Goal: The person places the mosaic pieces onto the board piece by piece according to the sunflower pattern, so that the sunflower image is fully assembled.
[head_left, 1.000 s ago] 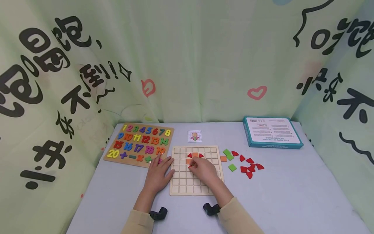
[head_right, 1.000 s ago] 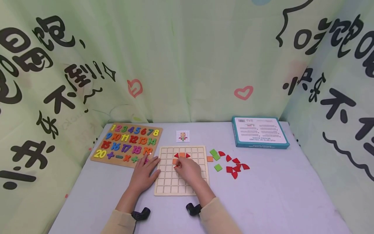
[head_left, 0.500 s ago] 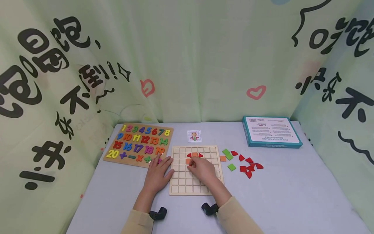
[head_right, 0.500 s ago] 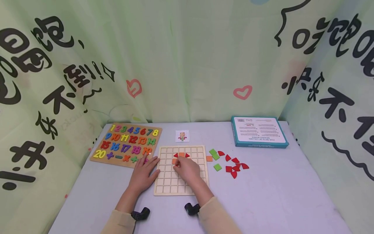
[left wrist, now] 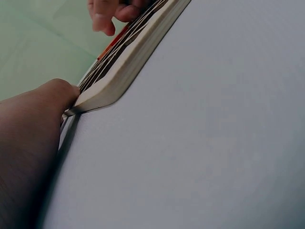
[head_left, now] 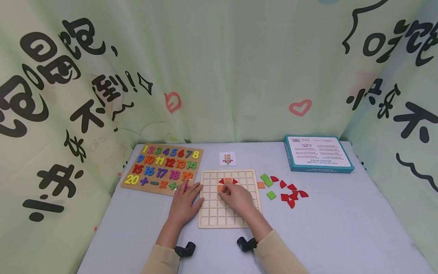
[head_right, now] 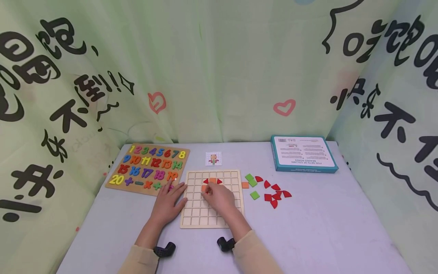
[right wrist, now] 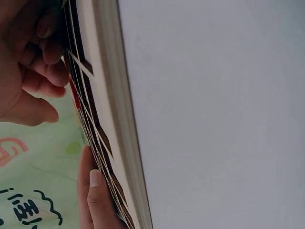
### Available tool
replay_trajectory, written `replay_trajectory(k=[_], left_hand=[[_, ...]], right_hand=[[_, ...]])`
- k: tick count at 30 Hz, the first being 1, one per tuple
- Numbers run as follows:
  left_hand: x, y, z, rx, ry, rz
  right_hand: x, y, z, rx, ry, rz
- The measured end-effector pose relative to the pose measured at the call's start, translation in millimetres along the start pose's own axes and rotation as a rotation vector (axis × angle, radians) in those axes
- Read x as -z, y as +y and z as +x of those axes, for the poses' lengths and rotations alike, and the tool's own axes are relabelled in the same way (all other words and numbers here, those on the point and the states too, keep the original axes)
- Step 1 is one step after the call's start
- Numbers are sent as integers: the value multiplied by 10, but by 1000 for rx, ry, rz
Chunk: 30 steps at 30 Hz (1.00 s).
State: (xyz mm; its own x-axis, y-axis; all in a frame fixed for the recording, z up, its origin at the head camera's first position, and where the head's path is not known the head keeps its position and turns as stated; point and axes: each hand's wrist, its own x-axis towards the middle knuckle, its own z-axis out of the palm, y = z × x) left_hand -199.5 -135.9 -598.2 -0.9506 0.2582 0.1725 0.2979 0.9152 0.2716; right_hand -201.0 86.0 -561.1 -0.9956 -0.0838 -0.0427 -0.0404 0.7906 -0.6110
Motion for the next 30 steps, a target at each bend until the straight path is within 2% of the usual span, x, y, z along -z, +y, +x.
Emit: replay_trajectory(k=[6,9,17,25,30], left_hand=[[-5,3,2,4,6,-19],[-20,-2,2,2,8,-14],[-36,-7,1,9,12,-7],[-17,14,-13,17,5,-13],[-4,16,-11,18,7,-23]], right_hand=[[156,121,-23,-22,-6,216],[293,209,-53,-31,3,252],[797,527,-169,-110,38,161],[1286,1076,-369,-135,52,53],[1484,1426,-505,-169,42,18]])
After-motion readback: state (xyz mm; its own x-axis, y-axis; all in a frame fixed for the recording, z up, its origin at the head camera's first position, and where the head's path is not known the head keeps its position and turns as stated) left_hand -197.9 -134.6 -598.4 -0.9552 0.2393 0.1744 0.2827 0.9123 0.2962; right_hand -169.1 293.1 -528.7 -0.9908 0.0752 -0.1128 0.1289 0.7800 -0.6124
